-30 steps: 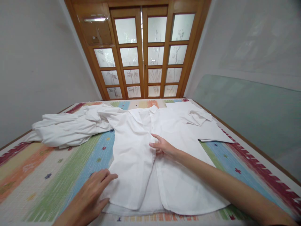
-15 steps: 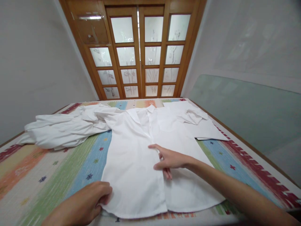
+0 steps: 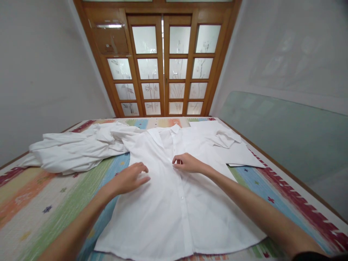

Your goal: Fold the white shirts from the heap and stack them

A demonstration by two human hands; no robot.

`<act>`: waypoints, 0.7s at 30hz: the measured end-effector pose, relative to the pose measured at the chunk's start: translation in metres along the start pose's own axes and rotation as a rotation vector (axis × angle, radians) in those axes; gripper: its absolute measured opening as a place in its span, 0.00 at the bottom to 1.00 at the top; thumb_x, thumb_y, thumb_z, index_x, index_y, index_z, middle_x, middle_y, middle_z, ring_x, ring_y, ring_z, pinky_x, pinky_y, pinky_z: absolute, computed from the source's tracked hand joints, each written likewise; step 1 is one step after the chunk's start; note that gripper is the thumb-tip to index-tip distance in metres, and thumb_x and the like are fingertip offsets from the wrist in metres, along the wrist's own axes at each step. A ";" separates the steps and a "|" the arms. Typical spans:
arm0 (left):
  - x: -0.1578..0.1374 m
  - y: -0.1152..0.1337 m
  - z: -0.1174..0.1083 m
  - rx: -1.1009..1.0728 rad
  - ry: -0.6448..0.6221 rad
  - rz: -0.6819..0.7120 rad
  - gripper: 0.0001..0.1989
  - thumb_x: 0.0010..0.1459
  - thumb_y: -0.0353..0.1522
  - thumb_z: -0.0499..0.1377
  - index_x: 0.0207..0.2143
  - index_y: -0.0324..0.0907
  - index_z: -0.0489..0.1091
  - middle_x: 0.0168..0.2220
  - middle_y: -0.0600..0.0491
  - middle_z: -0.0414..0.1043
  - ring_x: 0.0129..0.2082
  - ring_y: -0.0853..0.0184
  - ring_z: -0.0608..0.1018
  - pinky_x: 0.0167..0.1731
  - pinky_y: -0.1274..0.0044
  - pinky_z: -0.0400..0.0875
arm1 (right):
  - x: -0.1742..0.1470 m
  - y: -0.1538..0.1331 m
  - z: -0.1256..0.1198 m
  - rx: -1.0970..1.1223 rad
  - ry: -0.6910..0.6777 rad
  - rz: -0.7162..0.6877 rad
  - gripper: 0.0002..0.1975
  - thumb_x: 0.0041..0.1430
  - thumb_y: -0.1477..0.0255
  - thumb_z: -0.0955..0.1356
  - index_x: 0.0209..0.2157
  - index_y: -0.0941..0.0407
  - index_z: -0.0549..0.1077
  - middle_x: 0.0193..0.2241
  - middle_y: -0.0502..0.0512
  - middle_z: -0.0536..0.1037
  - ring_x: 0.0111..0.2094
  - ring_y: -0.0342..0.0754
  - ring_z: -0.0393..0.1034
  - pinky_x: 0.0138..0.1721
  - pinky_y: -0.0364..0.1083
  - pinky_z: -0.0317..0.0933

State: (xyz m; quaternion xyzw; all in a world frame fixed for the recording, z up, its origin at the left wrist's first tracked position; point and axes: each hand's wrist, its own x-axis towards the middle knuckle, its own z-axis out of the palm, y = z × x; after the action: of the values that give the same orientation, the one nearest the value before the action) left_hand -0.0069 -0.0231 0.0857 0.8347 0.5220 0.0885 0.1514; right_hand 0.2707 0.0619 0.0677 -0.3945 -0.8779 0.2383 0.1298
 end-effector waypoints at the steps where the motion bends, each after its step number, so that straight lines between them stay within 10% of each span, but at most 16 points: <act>1: 0.013 -0.011 0.000 0.037 0.099 0.002 0.16 0.59 0.42 0.51 0.42 0.41 0.69 0.45 0.46 0.71 0.46 0.59 0.73 0.49 0.68 0.65 | 0.009 0.003 -0.001 -0.026 0.027 0.001 0.09 0.56 0.73 0.67 0.37 0.59 0.78 0.29 0.52 0.78 0.29 0.43 0.69 0.33 0.40 0.57; 10: 0.089 -0.120 -0.047 0.351 0.694 -0.320 0.21 0.59 0.37 0.51 0.51 0.36 0.65 0.54 0.39 0.65 0.56 0.51 0.66 0.55 0.61 0.59 | 0.086 0.001 -0.012 -0.252 0.187 0.079 0.10 0.61 0.69 0.64 0.37 0.55 0.77 0.38 0.54 0.79 0.40 0.48 0.71 0.39 0.43 0.58; 16: 0.096 -0.169 -0.075 0.503 0.518 -0.353 0.28 0.55 0.41 0.57 0.57 0.41 0.63 0.64 0.40 0.57 0.63 0.46 0.59 0.59 0.53 0.49 | 0.160 -0.004 -0.001 -0.323 0.269 0.078 0.14 0.65 0.66 0.61 0.41 0.56 0.75 0.45 0.58 0.75 0.47 0.51 0.68 0.43 0.46 0.60; 21: 0.101 -0.199 -0.083 0.358 0.505 -0.414 0.32 0.55 0.47 0.55 0.56 0.36 0.65 0.59 0.38 0.65 0.56 0.50 0.69 0.54 0.65 0.62 | 0.210 -0.014 0.013 -0.369 0.298 0.115 0.15 0.65 0.65 0.60 0.44 0.57 0.73 0.49 0.61 0.72 0.53 0.55 0.63 0.44 0.49 0.63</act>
State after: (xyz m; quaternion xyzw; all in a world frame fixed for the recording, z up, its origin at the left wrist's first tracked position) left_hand -0.1562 0.1623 0.0944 0.6765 0.7079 0.1666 -0.1160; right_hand 0.1186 0.2082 0.0720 -0.4915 -0.8538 0.0200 0.1701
